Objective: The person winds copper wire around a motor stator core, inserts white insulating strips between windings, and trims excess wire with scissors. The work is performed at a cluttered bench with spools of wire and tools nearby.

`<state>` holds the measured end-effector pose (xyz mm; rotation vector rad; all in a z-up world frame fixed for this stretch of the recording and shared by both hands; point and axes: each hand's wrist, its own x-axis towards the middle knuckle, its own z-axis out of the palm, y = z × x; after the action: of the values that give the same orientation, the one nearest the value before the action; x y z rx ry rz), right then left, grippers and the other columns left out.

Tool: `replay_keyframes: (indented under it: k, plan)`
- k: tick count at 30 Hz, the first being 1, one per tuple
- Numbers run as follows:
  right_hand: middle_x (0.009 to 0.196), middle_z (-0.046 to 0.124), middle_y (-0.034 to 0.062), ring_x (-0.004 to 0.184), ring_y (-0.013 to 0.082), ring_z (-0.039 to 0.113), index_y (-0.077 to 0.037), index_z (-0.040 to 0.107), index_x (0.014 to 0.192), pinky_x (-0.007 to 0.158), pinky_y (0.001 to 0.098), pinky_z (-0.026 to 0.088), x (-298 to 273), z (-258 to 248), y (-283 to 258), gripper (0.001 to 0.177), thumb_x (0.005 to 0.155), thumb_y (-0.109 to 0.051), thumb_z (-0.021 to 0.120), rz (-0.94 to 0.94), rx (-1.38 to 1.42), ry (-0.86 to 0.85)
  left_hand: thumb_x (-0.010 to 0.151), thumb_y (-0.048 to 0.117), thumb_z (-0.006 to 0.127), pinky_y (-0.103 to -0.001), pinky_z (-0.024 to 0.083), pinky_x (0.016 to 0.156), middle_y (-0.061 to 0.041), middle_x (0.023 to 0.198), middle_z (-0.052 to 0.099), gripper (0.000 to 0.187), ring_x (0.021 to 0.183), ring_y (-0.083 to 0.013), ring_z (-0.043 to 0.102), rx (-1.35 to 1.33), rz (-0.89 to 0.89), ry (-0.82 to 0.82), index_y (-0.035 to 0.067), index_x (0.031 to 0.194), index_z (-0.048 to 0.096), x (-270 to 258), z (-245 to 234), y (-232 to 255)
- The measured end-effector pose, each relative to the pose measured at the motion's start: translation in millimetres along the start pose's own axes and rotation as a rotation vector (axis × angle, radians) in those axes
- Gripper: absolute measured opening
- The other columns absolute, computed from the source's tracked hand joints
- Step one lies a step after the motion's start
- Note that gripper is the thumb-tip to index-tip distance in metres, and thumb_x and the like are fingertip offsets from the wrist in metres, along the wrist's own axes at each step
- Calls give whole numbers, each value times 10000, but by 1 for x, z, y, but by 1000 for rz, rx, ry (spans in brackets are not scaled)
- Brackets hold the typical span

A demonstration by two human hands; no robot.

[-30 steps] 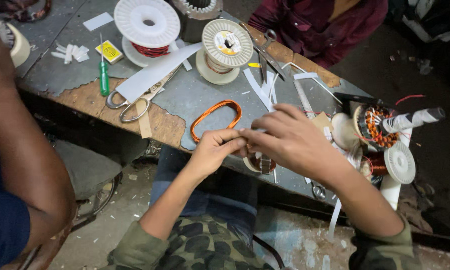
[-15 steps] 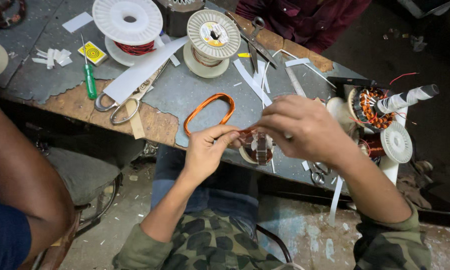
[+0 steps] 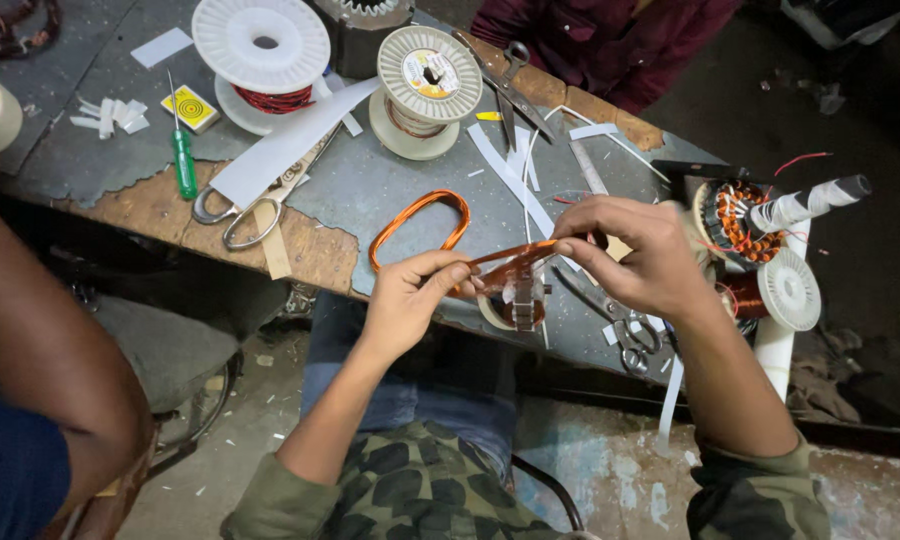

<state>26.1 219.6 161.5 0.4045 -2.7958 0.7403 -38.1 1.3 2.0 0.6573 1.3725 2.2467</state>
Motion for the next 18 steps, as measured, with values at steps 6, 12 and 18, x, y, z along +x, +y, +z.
replay_keyframes:
  k: [6, 12, 18]
  plan:
    - [892, 766, 93, 749, 153, 740, -28, 747, 968, 657, 266, 571, 5, 4, -16, 90, 913, -88, 786, 43, -11, 28, 969, 149, 767, -428, 518, 1081, -183, 1314, 663, 359, 1264, -348, 645, 672, 528, 323, 38, 1290, 652, -9, 13, 7]
    - [840, 765, 69, 716, 130, 759, -34, 749, 1004, 649, 253, 583, 7, 19, -38, 127, 914, -123, 761, 81, 45, -4, 844, 392, 915, -645, 303, 1193, -196, 1494, 445, 608, 1439, -448, 393, 1035, 740, 313, 132, 1295, 600, -12, 30, 15]
    - [820, 735, 56, 677, 105, 727, 5, 707, 951, 585, 254, 564, 4, 28, -34, 154, 903, -133, 758, 357, 124, -2, 817, 304, 908, -671, 275, 1199, -217, 1518, 420, 572, 1479, -472, 362, 1046, 597, 306, 109, 1263, 607, -5, 50, 18]
